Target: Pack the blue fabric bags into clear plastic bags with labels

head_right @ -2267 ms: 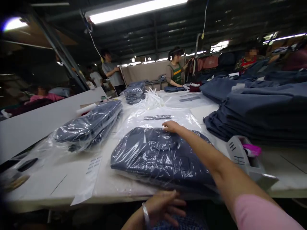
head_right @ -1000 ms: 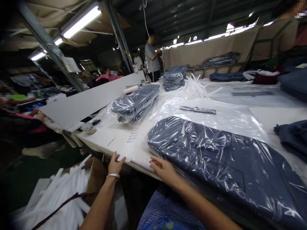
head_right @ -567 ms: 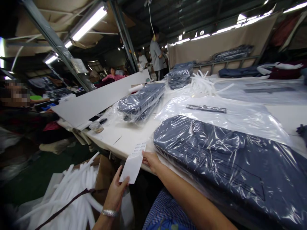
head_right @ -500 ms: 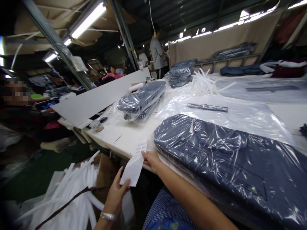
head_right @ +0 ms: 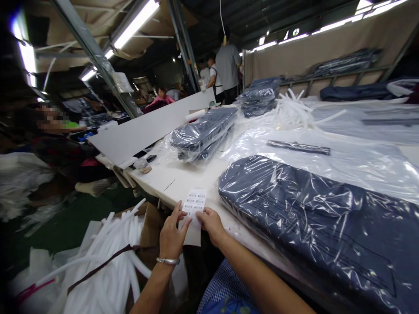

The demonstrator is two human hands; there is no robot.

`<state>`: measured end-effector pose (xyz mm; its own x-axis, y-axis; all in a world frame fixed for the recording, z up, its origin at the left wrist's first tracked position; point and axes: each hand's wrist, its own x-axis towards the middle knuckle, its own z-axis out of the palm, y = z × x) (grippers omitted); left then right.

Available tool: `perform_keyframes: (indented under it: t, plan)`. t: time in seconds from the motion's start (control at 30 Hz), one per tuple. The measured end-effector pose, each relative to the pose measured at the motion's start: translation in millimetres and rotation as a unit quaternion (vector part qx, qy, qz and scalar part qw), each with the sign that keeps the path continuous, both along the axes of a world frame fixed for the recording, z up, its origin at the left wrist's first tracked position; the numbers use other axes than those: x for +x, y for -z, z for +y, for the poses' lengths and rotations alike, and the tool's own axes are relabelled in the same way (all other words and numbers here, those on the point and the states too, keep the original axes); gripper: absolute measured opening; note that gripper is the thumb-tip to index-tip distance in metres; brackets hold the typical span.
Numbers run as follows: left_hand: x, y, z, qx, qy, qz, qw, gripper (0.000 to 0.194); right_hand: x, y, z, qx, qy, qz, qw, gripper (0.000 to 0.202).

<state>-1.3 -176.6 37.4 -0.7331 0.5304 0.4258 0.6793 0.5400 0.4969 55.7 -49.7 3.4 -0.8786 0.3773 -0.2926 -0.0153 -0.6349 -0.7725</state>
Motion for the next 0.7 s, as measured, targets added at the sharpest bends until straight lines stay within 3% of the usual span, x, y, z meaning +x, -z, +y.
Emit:
perform_keyframes:
  t: [0.13, 0.3, 0.57, 0.7]
  plan:
    - [-5, 6.6, 0, 0.013, 0.001, -0.036, 0.999, 0.071, 2, 0.7, -3, 0.03, 0.011, 0.002, 0.999, 0.03]
    - [-2, 4.2, -3, 0.016, -0.014, -0.036, 0.999, 0.072, 0, 6.9, -6, 0.07, 0.019, 0.02, 0.997, 0.032]
    - [4, 4.9, -3, -0.09, -0.06, 0.08, 0.991, 0.058, -1, 10.6, -10, 0.152, 0.037, 0.003, 0.988, 0.031]
    - [6, 6.2, -2, -0.112, -0.05, 0.124, 0.985, 0.051, -1, 6.2, -12, 0.132, 0.042, 0.011, 0.99, 0.03]
